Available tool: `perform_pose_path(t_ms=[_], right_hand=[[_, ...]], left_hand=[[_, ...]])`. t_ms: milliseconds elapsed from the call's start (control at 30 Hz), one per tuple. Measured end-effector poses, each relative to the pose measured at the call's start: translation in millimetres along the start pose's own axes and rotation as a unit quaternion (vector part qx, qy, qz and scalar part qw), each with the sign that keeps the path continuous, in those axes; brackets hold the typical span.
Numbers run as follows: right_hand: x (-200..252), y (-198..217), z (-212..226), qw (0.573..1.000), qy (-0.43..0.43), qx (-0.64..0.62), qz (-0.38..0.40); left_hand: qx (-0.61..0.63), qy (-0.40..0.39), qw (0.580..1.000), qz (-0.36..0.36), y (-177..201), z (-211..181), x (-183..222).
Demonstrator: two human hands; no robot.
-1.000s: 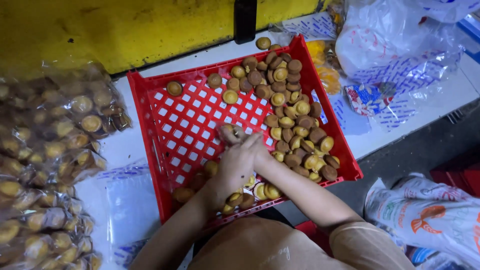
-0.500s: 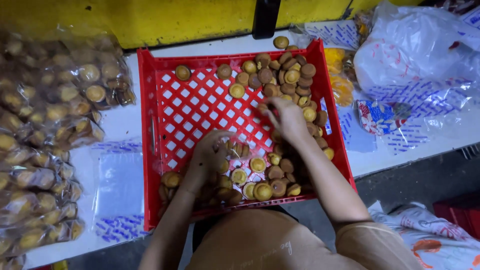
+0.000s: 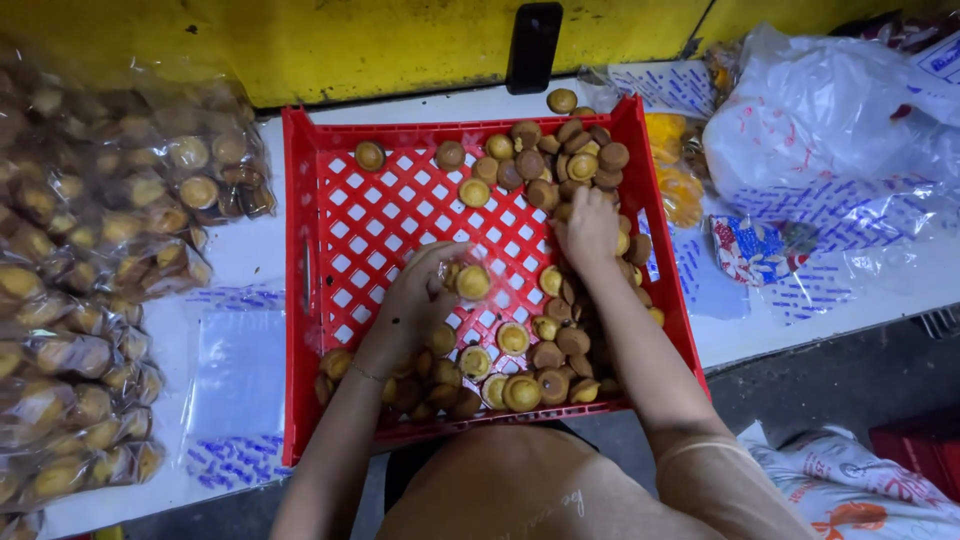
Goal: The person packages small baked goods by sorting and placing them into transparent plastic bags from a red plastic crate filled with the pastries.
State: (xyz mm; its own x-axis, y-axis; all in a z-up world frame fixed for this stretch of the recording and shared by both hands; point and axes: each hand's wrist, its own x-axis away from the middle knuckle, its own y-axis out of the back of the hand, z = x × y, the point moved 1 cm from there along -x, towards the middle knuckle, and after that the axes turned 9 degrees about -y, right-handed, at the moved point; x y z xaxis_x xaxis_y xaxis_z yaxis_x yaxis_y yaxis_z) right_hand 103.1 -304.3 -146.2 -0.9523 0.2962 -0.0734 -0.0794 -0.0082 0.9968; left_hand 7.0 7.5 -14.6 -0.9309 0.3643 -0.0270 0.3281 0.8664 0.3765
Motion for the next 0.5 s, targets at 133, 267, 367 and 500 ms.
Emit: perform_pose_path(t_ms=[133, 267, 367, 500], right_hand=[[22, 41, 31, 0.969, 0.142, -0.194, -0.059], [82, 146, 102, 0.87, 0.159, -0.453, 0.111], [107, 69, 153, 0.885, 0.287, -0.344, 0.125], [102, 79, 152, 0.919, 0.366, -0.145, 0.016]], left_hand=[[-0.01, -0.005, 1.0, -0.001, 9, 37, -6], [-0.003, -0.003, 1.0, 0.016, 21, 45, -9], [0.022, -0.035, 0.999, 0.03, 27, 49, -14], [0.063, 0.018, 0.998, 0.009, 49, 55, -15]])
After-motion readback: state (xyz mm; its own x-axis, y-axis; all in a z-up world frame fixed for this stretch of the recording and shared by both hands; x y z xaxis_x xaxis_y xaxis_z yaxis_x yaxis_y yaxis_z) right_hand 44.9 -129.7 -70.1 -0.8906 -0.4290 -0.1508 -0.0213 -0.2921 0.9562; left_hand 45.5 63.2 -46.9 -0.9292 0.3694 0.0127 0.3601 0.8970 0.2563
